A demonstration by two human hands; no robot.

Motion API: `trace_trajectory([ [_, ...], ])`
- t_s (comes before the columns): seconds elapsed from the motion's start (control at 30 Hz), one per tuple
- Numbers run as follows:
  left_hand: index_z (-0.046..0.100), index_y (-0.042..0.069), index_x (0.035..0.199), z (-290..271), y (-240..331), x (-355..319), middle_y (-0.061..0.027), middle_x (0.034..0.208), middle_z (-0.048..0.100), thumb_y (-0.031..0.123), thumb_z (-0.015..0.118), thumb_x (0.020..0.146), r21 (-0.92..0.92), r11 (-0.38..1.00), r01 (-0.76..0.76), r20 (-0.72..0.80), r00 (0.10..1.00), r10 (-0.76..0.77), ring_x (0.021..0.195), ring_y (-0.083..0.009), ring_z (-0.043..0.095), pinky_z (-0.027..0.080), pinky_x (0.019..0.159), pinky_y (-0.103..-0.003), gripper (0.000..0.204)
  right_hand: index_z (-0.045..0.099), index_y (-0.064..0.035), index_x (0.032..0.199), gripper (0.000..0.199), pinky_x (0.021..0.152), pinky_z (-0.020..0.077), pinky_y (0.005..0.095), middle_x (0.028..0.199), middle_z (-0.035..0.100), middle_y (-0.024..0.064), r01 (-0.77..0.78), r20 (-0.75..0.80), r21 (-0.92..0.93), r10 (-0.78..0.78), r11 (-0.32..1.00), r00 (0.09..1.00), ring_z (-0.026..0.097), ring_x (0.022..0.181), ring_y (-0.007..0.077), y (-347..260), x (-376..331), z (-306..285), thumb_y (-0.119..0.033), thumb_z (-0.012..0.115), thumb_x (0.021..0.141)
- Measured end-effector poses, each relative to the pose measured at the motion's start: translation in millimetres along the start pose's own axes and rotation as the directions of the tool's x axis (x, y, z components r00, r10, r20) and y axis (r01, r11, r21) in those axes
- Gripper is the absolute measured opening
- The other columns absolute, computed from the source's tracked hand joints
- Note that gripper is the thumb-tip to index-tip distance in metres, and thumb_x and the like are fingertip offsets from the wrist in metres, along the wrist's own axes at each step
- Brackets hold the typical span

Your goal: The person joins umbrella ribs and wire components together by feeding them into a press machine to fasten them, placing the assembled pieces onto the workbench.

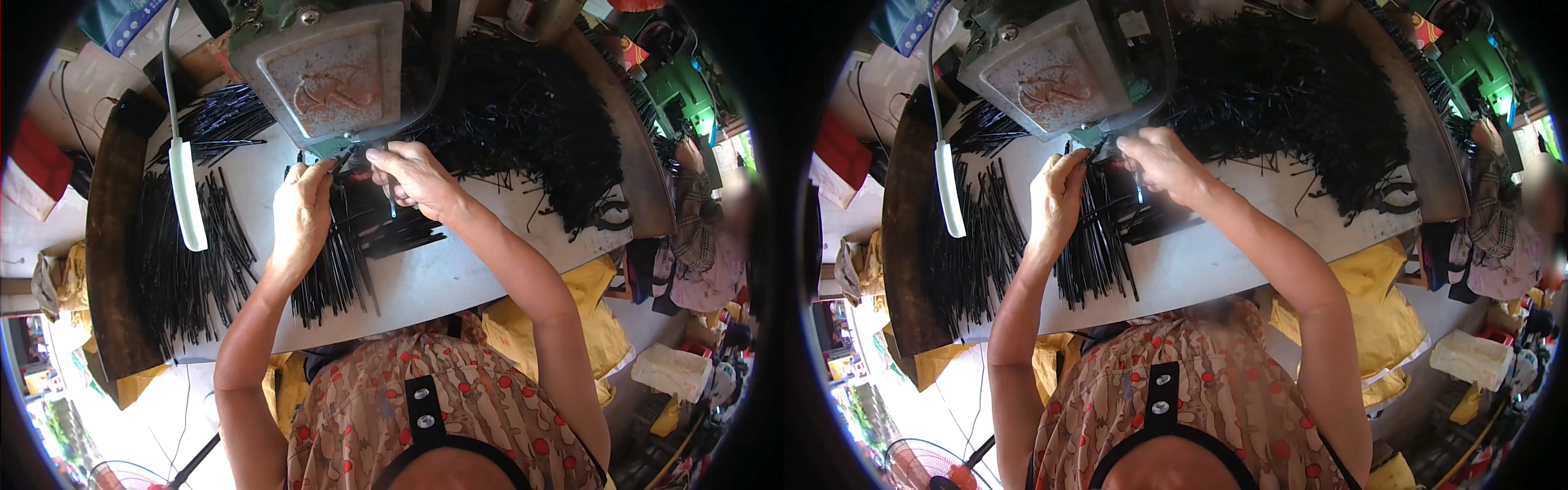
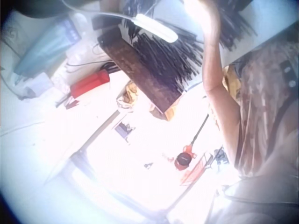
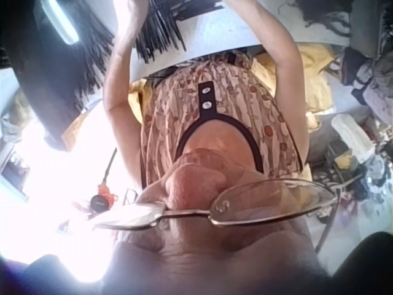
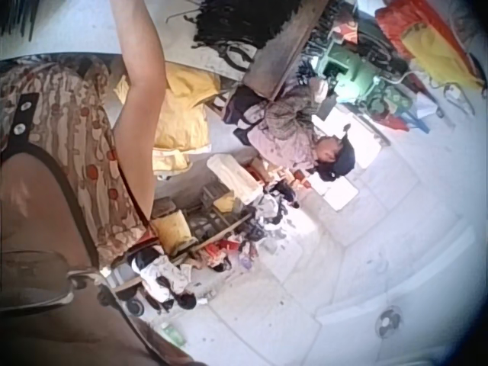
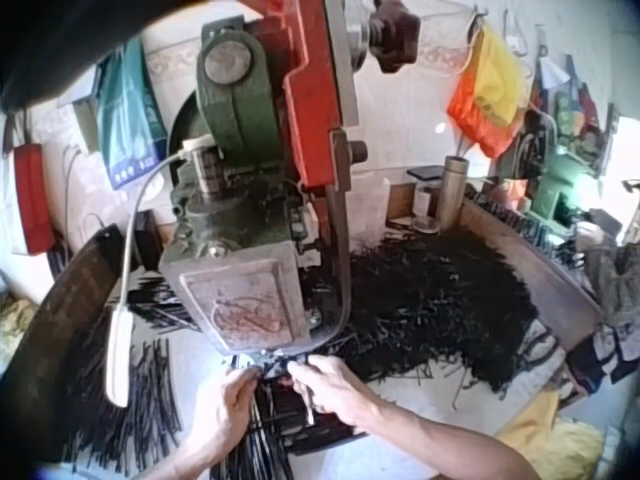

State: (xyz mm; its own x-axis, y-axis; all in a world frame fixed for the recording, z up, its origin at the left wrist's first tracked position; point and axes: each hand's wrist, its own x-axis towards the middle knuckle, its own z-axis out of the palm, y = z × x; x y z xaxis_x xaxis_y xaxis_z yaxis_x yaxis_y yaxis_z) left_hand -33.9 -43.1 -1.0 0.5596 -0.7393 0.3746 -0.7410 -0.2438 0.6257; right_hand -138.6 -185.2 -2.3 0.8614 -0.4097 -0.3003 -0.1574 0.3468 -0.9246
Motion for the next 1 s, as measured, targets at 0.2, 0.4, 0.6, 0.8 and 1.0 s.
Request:
trace_trajectory([
  [0.2,0.061,0.002,0.095,0.5,0.4,0.8,-0.0136,0.069,0.047,0.003,0.054,0.081,0.039,0.999,-0.017,-0.037,0.999,0.018,0.059,-0.0271,0.049,0.041,0.057,-0.034,0.016,0.046,-0.0047,0.071,0.025,0.032,0.0222,0.0168,0.062,0.045,0.0001,0.007,0.022,0.014,-0.007,1.000,1.000,0.031,0.041,0.0006,-1.1,1.1,1.2,-0.023,0.051,0.088],
  [0.4,0.062,0.002,0.095,0.1,-1.0,-0.1,-0.0136,0.070,0.047,0.004,0.054,0.081,0.037,0.999,-0.012,-0.031,0.999,0.013,0.060,-0.0269,0.049,0.041,0.057,-0.034,0.016,0.046,-0.0052,0.071,0.025,0.033,0.0219,0.0164,0.062,0.046,0.0003,0.003,0.041,0.027,-0.005,1.000,0.999,0.031,0.040,0.0002,-0.7,2.4,2.5,-0.023,0.050,0.088],
  [0.6,0.063,0.003,0.097,2.6,-3.6,1.2,-0.0103,0.068,0.047,0.002,0.056,0.080,0.058,0.998,0.008,-0.029,1.000,-0.007,0.059,-0.0194,0.048,0.040,0.057,-0.028,0.018,0.046,-0.0051,0.071,0.025,0.032,0.0224,0.0164,0.062,0.046,0.0005,-0.001,0.036,0.008,0.000,1.000,0.999,0.031,0.040,0.0002,1.0,6.0,2.2,-0.022,0.051,0.088],
  [0.8,0.060,0.002,0.096,3.1,-4.3,-1.3,-0.0139,0.074,0.048,0.002,0.055,0.078,0.267,0.952,-0.152,-0.041,0.985,0.169,0.064,-0.0282,0.052,0.043,0.058,-0.035,0.019,0.046,-0.0048,0.071,0.024,0.032,0.0229,0.0161,0.062,0.046,0.0007,-0.002,0.036,0.005,0.002,1.000,0.999,0.032,0.040,0.0004,2.9,7.9,0.9,-0.022,0.051,0.088],
  [1.0,0.057,0.002,0.095,-13.3,-7.7,0.5,-0.0108,0.066,0.053,0.006,0.055,0.080,0.121,0.989,-0.088,0.106,0.992,0.075,0.058,-0.0249,0.055,0.046,0.053,-0.033,0.016,0.047,-0.0041,0.071,0.024,0.032,0.0230,0.0164,0.062,0.046,0.0005,-0.037,0.021,0.016,0.037,0.999,0.999,0.032,0.040,0.0008,0.8,6.7,0.3,-0.021,0.052,0.087],
])
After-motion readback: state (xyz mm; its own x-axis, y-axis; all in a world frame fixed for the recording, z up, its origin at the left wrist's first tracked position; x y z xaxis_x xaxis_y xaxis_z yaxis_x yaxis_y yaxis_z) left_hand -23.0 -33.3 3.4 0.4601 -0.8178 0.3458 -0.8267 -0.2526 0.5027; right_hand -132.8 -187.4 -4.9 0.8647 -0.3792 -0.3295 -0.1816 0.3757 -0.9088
